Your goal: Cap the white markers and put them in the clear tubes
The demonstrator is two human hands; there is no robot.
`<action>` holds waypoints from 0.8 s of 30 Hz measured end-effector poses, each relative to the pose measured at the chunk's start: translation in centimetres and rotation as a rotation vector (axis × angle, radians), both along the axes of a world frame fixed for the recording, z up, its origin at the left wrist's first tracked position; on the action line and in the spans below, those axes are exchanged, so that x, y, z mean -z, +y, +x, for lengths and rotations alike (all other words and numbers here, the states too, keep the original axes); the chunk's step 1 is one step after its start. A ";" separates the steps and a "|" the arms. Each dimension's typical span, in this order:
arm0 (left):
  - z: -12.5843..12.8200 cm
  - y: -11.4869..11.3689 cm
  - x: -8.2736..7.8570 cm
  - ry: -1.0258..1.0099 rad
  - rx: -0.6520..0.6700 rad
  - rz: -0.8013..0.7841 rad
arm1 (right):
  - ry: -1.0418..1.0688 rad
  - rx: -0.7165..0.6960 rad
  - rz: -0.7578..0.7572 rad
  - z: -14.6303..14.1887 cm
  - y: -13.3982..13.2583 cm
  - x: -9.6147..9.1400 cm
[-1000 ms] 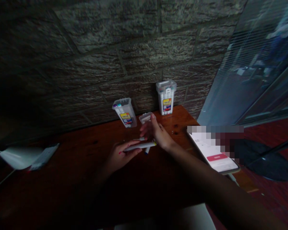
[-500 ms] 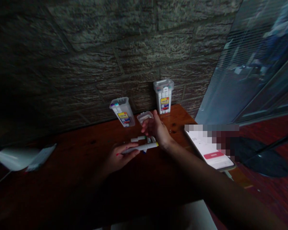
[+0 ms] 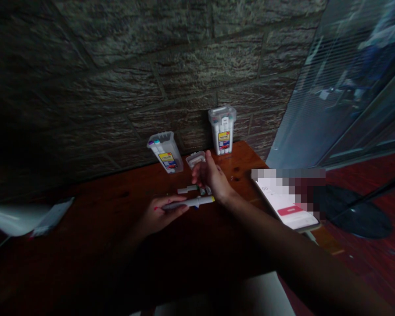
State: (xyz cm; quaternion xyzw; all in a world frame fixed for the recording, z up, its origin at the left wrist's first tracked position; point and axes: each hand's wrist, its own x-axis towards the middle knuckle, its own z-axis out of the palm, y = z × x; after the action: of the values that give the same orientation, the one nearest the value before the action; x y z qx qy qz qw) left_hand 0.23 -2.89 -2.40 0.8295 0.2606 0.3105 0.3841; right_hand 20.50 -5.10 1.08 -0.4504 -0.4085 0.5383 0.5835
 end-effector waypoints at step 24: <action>0.3 -0.1 -0.1 -0.037 -0.032 -0.039 | -0.056 0.135 0.066 0.2 0.0 0.2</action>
State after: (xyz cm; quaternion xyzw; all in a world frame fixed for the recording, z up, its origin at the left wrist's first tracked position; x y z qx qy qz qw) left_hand 0.49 -3.03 -2.31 0.8116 0.2728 0.3268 0.4002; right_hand 20.69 -5.14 0.84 -0.4722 -0.4109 0.4710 0.6216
